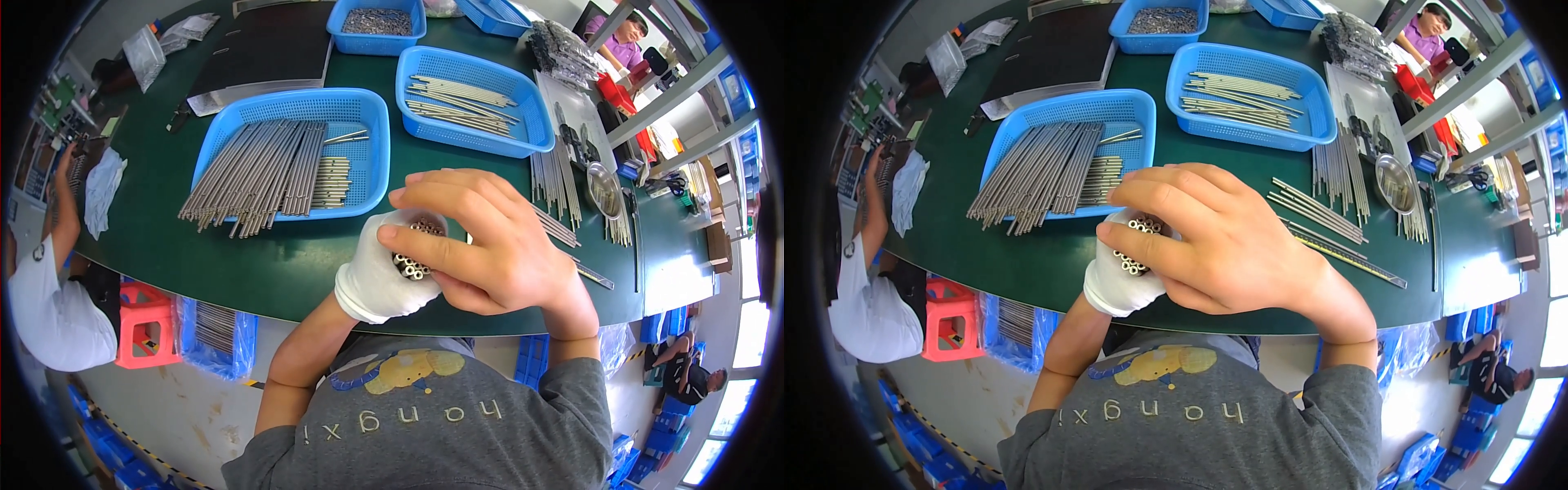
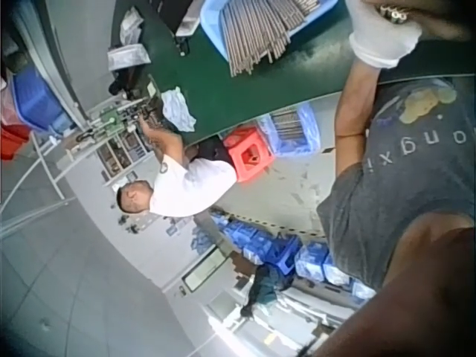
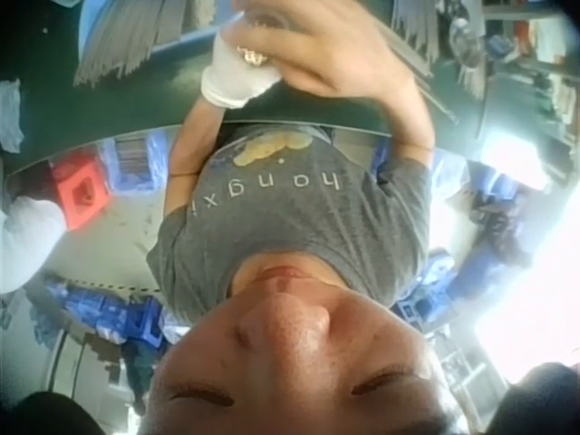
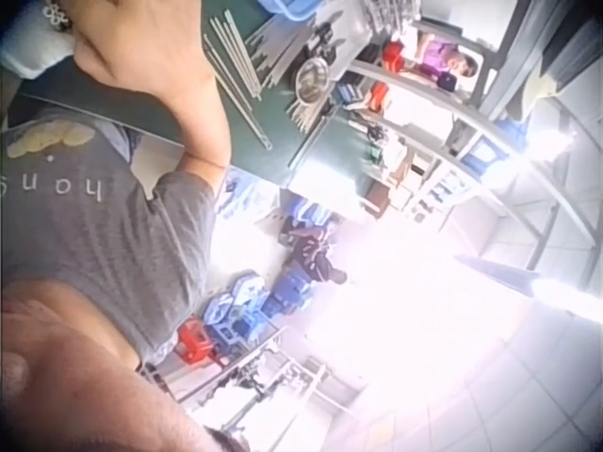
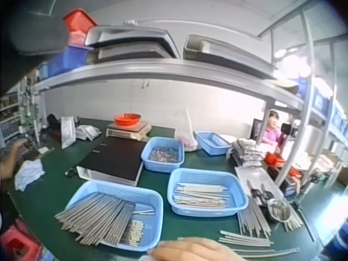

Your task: Inspecting, sorting, and measuring small metal rods using a digital caliper at a manufacturing workbench.

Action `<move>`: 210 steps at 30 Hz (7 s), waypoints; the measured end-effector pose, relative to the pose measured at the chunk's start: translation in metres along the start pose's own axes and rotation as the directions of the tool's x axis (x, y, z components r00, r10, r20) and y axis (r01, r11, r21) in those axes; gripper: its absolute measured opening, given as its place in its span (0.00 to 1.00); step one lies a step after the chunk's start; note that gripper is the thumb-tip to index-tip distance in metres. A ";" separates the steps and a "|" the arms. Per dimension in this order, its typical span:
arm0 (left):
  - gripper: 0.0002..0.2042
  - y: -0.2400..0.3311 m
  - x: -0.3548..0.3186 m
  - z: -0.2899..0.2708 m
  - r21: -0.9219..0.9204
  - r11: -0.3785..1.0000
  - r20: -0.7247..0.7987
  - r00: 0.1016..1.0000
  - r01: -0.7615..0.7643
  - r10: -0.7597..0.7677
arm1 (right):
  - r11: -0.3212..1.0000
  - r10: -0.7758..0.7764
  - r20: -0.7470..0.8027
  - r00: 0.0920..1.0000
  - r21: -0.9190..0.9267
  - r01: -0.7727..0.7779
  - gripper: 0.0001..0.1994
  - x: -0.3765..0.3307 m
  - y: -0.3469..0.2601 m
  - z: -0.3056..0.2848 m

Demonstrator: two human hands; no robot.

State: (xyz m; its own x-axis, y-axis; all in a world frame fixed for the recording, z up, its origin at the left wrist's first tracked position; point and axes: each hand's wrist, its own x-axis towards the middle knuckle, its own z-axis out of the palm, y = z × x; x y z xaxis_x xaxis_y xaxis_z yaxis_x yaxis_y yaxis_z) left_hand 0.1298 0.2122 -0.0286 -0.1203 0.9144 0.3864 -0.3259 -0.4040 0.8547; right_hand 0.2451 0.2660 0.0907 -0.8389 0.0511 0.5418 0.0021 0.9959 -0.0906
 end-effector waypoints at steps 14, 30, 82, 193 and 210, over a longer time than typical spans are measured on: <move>0.12 0.023 -0.003 0.001 0.126 0.987 -0.062 0.994 0.101 -0.094 | 0.976 -0.171 -0.295 0.940 -0.183 0.120 0.13 -0.026 -0.003 0.014; 0.11 0.022 -0.011 0.018 0.296 0.955 -0.255 0.963 -0.001 0.080 | 0.940 0.332 -0.414 0.848 0.222 -0.259 0.14 -0.030 -0.026 0.038; 0.20 0.019 -0.003 -0.007 0.500 0.832 0.116 0.971 -0.241 0.211 | 0.973 -0.143 -0.141 0.980 0.160 0.166 0.10 0.021 0.011 0.001; 0.10 -0.069 0.004 0.112 0.315 0.904 0.747 0.513 0.288 -0.423 | 0.157 0.824 -0.477 0.306 -0.327 -0.932 0.22 -0.198 -0.135 -0.030; 0.12 -0.079 -0.004 0.101 0.330 0.819 0.701 0.460 0.469 -0.546 | 0.197 0.908 -0.288 0.305 -0.349 -0.916 0.27 -0.236 -0.142 -0.006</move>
State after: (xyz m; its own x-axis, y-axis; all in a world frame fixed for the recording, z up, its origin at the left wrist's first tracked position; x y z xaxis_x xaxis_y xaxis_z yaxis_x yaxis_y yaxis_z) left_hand 0.2510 0.2386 -0.0629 0.7796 0.6247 -0.0458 -0.0135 0.0899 0.9959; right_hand 0.4457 0.1134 -0.0191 -0.0975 0.9413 0.3233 0.9590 0.1757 -0.2225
